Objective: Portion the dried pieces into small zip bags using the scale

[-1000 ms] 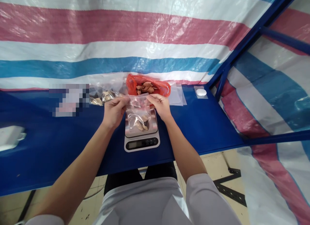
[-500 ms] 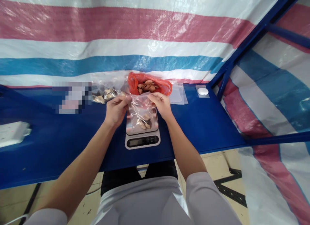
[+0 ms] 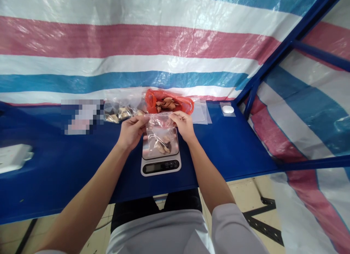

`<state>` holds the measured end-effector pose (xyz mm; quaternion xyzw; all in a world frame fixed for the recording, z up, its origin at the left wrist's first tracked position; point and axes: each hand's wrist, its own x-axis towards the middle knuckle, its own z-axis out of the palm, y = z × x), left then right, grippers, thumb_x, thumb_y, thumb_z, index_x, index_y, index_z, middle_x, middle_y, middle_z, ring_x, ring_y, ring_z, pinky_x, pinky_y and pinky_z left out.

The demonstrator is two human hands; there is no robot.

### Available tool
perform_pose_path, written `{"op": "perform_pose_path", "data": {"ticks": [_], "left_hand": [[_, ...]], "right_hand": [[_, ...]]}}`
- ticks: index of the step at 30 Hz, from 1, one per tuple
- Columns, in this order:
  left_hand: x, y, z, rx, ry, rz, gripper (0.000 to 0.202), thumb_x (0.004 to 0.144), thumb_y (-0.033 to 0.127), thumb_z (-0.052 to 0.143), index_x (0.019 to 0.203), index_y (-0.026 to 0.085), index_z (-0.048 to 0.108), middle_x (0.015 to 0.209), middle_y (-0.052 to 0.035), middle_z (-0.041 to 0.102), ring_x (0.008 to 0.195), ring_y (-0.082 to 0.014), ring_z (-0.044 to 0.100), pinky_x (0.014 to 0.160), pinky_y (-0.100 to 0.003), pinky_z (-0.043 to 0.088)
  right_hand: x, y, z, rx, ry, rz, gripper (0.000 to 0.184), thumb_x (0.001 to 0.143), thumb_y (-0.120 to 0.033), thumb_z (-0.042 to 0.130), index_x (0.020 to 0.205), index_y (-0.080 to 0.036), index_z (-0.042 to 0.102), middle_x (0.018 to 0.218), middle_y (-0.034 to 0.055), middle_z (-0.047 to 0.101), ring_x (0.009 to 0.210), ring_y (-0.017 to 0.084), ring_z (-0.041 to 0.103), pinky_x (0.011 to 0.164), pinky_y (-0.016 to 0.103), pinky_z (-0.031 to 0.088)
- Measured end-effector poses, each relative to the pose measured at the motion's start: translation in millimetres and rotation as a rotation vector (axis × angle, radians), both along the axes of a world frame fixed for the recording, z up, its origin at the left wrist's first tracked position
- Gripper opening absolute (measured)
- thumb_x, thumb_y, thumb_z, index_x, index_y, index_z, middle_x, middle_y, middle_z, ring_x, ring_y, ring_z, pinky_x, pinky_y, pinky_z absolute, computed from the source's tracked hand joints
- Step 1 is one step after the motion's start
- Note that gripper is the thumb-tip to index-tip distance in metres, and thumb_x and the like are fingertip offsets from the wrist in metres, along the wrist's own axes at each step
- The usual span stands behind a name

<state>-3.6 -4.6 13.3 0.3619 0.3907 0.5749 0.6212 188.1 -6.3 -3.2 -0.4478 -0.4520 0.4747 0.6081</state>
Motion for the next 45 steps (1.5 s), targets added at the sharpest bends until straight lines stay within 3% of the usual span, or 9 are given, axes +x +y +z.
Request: {"op": "perform_pose_path", "data": {"ticks": [6, 11, 15, 21, 26, 35, 45], "left_hand": [[2, -1, -6.0, 0.07, 0.04, 0.071, 0.035, 0.05, 0.038, 0.097, 0.065, 0.016, 0.075, 0.063, -0.0005, 0.069, 0.057, -0.01, 0.061, 0.06, -0.024, 0.053], [0, 0, -8.6, 0.137, 0.068, 0.082, 0.032, 0.055, 0.039, 0.095, 0.064, 0.017, 0.074, 0.063, -0.0007, 0.069, 0.057, -0.0117, 0.062, 0.061, -0.026, 0.053], [0, 0, -8.1, 0.113, 0.056, 0.084, 0.033, 0.053, 0.037, 0.096, 0.062, 0.016, 0.073, 0.062, -0.0003, 0.069, 0.056, -0.0099, 0.06, 0.059, -0.023, 0.051], [-1, 0, -10.6, 0.04, 0.076, 0.015, 0.033, 0.057, 0.038, 0.095, 0.073, 0.016, 0.077, 0.063, -0.0004, 0.068, 0.051, -0.0095, 0.056, 0.048, -0.022, 0.041], [-1, 0, -12.2, 0.083, 0.071, 0.024, 0.031, 0.057, 0.037, 0.096, 0.072, 0.017, 0.078, 0.064, -0.0007, 0.07, 0.055, -0.0096, 0.058, 0.053, -0.022, 0.045], [0, -1, -9.7, 0.138, 0.055, 0.022, 0.03, 0.054, 0.035, 0.097, 0.066, 0.018, 0.076, 0.065, -0.0002, 0.071, 0.06, -0.0108, 0.061, 0.063, -0.025, 0.05], [-1, -1, -3.0, 0.053, 0.031, -0.014, 0.032, 0.052, 0.035, 0.097, 0.065, 0.017, 0.075, 0.06, -0.0002, 0.067, 0.052, -0.0091, 0.057, 0.052, -0.023, 0.046]], "right_hand": [[-3, -1, 3.4, -0.029, -0.051, 0.045, 0.036, 0.072, -0.056, 0.079, 0.072, -0.022, 0.068, 0.069, -0.0014, 0.07, 0.056, 0.011, 0.059, 0.048, 0.022, 0.046], [-2, -1, 1.3, -0.014, -0.03, 0.067, 0.036, 0.071, -0.057, 0.08, 0.074, -0.023, 0.068, 0.066, -0.0025, 0.069, 0.057, 0.013, 0.062, 0.052, 0.025, 0.051], [-1, 0, -3.1, 0.027, -0.053, 0.043, 0.032, 0.073, -0.053, 0.08, 0.07, -0.023, 0.07, 0.065, -0.0025, 0.069, 0.053, 0.011, 0.058, 0.051, 0.024, 0.047], [-1, 0, -4.1, 0.063, -0.074, -0.019, 0.025, 0.074, -0.048, 0.079, 0.072, -0.024, 0.073, 0.069, -0.0018, 0.072, 0.058, 0.011, 0.059, 0.054, 0.024, 0.047], [-2, -1, -1.0, 0.006, -0.054, 0.052, 0.034, 0.074, -0.056, 0.079, 0.07, -0.023, 0.071, 0.068, -0.0015, 0.071, 0.055, 0.012, 0.059, 0.05, 0.024, 0.046], [-5, -3, 0.4, 0.013, -0.009, 0.09, 0.037, 0.072, -0.057, 0.081, 0.068, -0.022, 0.07, 0.067, -0.0013, 0.071, 0.059, 0.013, 0.062, 0.058, 0.026, 0.053], [-1, -3, 1.3, -0.01, -0.052, 0.019, 0.034, 0.068, -0.056, 0.081, 0.071, -0.023, 0.073, 0.068, -0.0011, 0.071, 0.058, 0.013, 0.061, 0.056, 0.027, 0.05]]}}
